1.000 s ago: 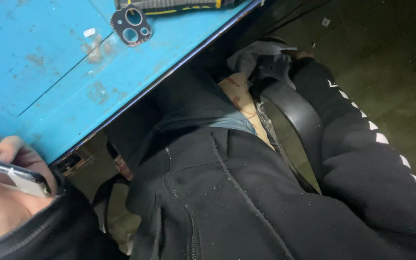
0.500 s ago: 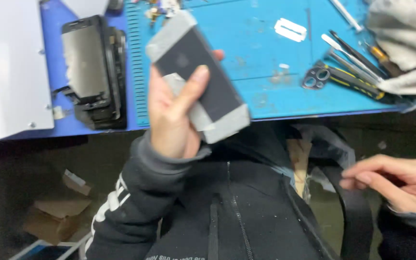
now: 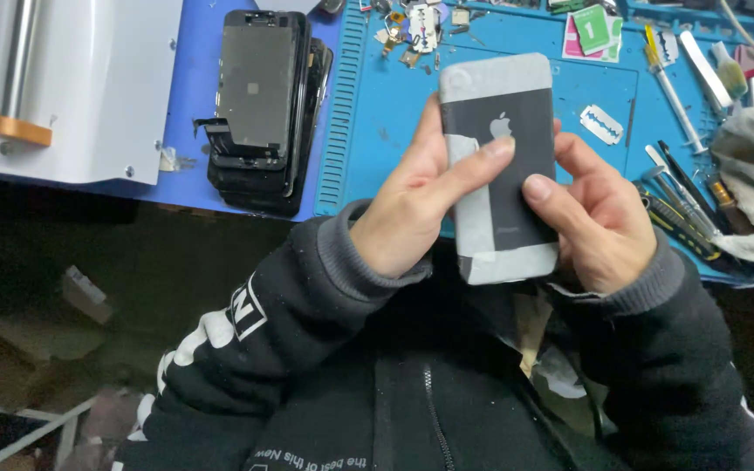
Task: Remanufacturing a smartphone by applying tape, cleaning the device with a cloth, and removing components.
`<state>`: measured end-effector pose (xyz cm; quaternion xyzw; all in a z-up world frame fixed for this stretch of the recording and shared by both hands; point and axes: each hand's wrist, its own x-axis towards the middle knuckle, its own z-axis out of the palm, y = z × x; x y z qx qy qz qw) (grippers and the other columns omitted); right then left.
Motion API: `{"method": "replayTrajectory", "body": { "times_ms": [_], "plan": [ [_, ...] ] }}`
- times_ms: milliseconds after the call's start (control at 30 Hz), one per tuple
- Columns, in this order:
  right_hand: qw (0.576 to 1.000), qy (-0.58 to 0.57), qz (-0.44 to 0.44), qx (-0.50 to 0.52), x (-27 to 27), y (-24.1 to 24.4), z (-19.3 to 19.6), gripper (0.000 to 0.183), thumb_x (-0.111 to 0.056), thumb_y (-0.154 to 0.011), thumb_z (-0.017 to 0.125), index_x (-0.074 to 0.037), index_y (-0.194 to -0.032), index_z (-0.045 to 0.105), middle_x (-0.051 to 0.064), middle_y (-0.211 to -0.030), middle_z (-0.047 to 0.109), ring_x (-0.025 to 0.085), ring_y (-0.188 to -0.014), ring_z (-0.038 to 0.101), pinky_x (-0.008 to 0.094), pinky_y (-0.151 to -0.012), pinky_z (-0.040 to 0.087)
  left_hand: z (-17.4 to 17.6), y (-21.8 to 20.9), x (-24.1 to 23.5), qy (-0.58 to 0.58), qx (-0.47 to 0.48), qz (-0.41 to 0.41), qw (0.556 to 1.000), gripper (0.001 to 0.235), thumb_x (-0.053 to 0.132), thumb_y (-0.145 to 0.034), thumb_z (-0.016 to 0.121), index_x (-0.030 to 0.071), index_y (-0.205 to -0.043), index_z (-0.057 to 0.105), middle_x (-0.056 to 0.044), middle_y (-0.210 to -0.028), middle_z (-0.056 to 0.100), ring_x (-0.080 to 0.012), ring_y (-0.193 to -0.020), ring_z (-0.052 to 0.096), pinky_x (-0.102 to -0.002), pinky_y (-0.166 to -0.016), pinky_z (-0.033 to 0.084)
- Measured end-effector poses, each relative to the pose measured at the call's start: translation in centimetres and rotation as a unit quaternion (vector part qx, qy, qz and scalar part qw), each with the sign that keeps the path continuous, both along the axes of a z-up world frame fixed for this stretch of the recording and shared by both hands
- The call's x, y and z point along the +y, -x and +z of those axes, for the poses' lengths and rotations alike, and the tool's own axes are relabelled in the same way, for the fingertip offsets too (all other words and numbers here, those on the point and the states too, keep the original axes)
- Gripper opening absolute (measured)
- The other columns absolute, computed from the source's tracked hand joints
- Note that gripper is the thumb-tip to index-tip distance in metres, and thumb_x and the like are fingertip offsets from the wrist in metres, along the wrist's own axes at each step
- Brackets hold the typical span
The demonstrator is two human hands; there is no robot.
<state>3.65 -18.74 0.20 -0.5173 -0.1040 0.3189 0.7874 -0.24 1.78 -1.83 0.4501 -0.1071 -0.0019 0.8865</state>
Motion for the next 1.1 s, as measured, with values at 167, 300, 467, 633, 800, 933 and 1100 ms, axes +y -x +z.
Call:
{"method": "replayTrajectory", "body": {
  "times_ms": [167,300,467,633,800,933,1100],
  "plan": [
    [0.993,0.039,-0.100,-0.057,0.6,0.0,1.4,0.038,-0.003,-0.108,0.054,-0.002,-0.144,0.040,0.016,-0.136,0.061,0.023,-0.122,0.065,0.041,-0.105,0.056,3.4,-0.1,2.0,-0.045,0.023,-0.009,0.999,0.069,0.035,-0.110,0.051,0.008,-0.164,0.018,-0.008,-0.152,0.052,-0.0143,-0.134,0.058,-0.030,-0.111,0.051],
    [0.990,0.007,-0.123,-0.064,1.5,0.2,2.5,0.042,-0.001,-0.106,0.053,-0.002,-0.145,0.036,0.018,-0.138,0.061,0.029,-0.125,0.066,0.046,-0.109,0.058,3.7,0.4,2.9,-0.230,0.009,0.064,0.971,0.060,0.031,-0.109,0.057,0.006,-0.158,0.034,-0.012,-0.125,0.075,-0.0168,-0.105,0.076,-0.029,-0.094,0.060],
    [0.983,-0.006,-0.172,-0.064,2.4,0.5,1.6,0.064,0.008,-0.095,0.056,-0.007,-0.152,0.032,0.014,-0.137,0.060,0.025,-0.122,0.066,0.041,-0.101,0.057,4.9,1.0,2.3,-0.523,-0.186,0.306,0.774,0.028,0.014,-0.104,0.078,0.008,-0.129,0.067,-0.005,-0.113,0.075,-0.0203,-0.098,0.077,-0.029,-0.083,0.061],
    [0.974,0.057,-0.171,-0.137,1.7,1.0,-1.8,0.064,0.010,-0.099,0.063,-0.004,-0.155,0.034,0.013,-0.133,0.061,0.020,-0.108,0.064,0.034,-0.089,0.054,4.8,0.2,0.8,-0.534,-0.231,0.338,0.740,0.024,0.011,-0.098,0.081,0.006,-0.120,0.073,-0.007,-0.119,0.074,-0.0225,-0.096,0.075,-0.030,-0.081,0.061],
    [0.952,0.125,-0.157,-0.229,1.9,1.4,-2.8,0.050,0.009,-0.101,0.068,0.001,-0.145,0.047,0.010,-0.131,0.062,0.015,-0.116,0.065,0.031,-0.104,0.056,4.2,-0.1,-0.1,-0.543,-0.258,0.357,0.714,0.022,0.009,-0.099,0.080,0.002,-0.119,0.073,-0.010,-0.124,0.072,-0.0244,-0.098,0.075,-0.031,-0.084,0.061],
    [0.936,0.156,-0.154,-0.276,2.2,1.6,-2.8,0.049,0.008,-0.097,0.071,0.002,-0.143,0.054,0.010,-0.133,0.063,0.015,-0.120,0.064,0.031,-0.107,0.054,3.7,-0.2,-0.3,-0.586,-0.289,0.362,0.665,0.022,0.010,-0.098,0.074,-0.001,-0.117,0.074,-0.012,-0.129,0.070,-0.0282,-0.109,0.075,-0.037,-0.094,0.062],
    [0.924,0.139,-0.167,-0.314,3.1,2.0,-1.4,0.060,0.008,-0.095,0.072,0.001,-0.149,0.047,0.010,-0.143,0.058,0.016,-0.132,0.060,0.032,-0.115,0.051,5.5,-0.2,-0.4,-0.645,-0.315,0.377,0.585,0.012,0.008,-0.096,0.073,-0.002,-0.101,0.075,-0.011,-0.136,0.069,-0.0297,-0.112,0.074,-0.046,-0.097,0.063]
  ]
}}
